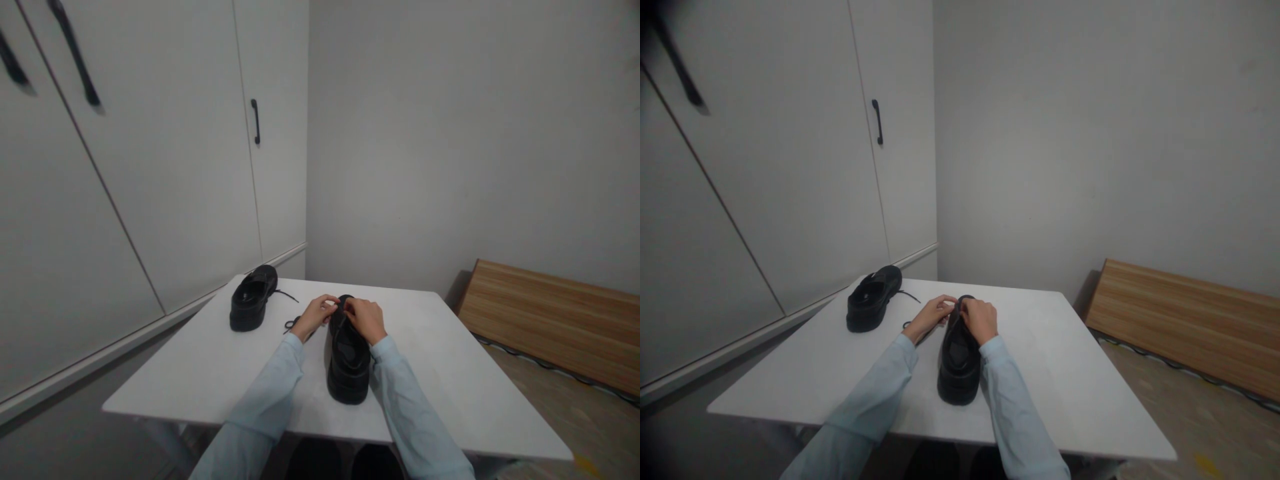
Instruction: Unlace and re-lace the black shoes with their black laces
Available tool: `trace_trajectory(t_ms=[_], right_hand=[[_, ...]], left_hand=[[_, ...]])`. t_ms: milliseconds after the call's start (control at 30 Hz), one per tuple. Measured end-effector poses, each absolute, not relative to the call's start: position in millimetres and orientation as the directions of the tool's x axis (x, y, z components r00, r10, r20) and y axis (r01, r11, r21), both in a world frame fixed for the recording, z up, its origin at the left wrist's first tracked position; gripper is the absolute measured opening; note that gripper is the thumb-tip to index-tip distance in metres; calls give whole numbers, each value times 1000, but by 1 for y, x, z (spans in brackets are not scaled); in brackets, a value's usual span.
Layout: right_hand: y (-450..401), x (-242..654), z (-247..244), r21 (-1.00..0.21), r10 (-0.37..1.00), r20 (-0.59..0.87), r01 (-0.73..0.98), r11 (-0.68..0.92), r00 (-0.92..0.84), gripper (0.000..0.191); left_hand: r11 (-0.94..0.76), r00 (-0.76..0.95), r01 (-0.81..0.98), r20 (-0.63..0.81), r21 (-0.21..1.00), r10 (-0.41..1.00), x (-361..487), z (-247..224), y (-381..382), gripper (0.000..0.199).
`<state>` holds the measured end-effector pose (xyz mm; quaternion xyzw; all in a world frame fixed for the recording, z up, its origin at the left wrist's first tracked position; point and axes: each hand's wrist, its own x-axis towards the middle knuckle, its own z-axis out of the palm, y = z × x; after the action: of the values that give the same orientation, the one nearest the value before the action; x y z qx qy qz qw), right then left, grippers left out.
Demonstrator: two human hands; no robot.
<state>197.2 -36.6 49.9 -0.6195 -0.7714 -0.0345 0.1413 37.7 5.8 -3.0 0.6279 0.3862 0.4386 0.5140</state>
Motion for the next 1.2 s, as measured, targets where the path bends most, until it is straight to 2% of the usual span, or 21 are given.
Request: trace_trajectory(t_ms=[233, 433, 600, 767, 933, 1067, 1200], right_hand=[[-37, 196, 47, -146, 944, 273, 962, 229, -183, 10], [-36, 197, 42, -204, 939, 310, 955, 216, -146, 8], [-37, 202, 36, -349, 936, 350, 920, 175, -45, 10], [-36, 206, 32, -523, 920, 391, 829, 199, 26, 12], [-32, 209, 28, -647, 896, 443, 699, 303, 21, 14], [-29, 213, 27, -768, 897, 441, 530, 359, 32, 19], [-26, 218, 29, -841, 905, 425, 378, 388, 15, 17]], left_hand=[[-227, 301, 82, 193, 971, 934, 38, 3, 3, 34], [-240, 302, 155, 185, 958, 935, 39, 5, 3, 45], [-333, 241, 257, 274, 907, 931, 44, 7, 5, 46], [-410, 199, 327, 362, 851, 911, 49, 7, 4, 33], [-453, 205, 232, 412, 861, 888, 51, 8, 1, 24], [-426, 217, 108, 397, 898, 892, 55, 9, -1, 21], [-426, 232, 3, 414, 905, 880, 58, 11, -4, 20]])
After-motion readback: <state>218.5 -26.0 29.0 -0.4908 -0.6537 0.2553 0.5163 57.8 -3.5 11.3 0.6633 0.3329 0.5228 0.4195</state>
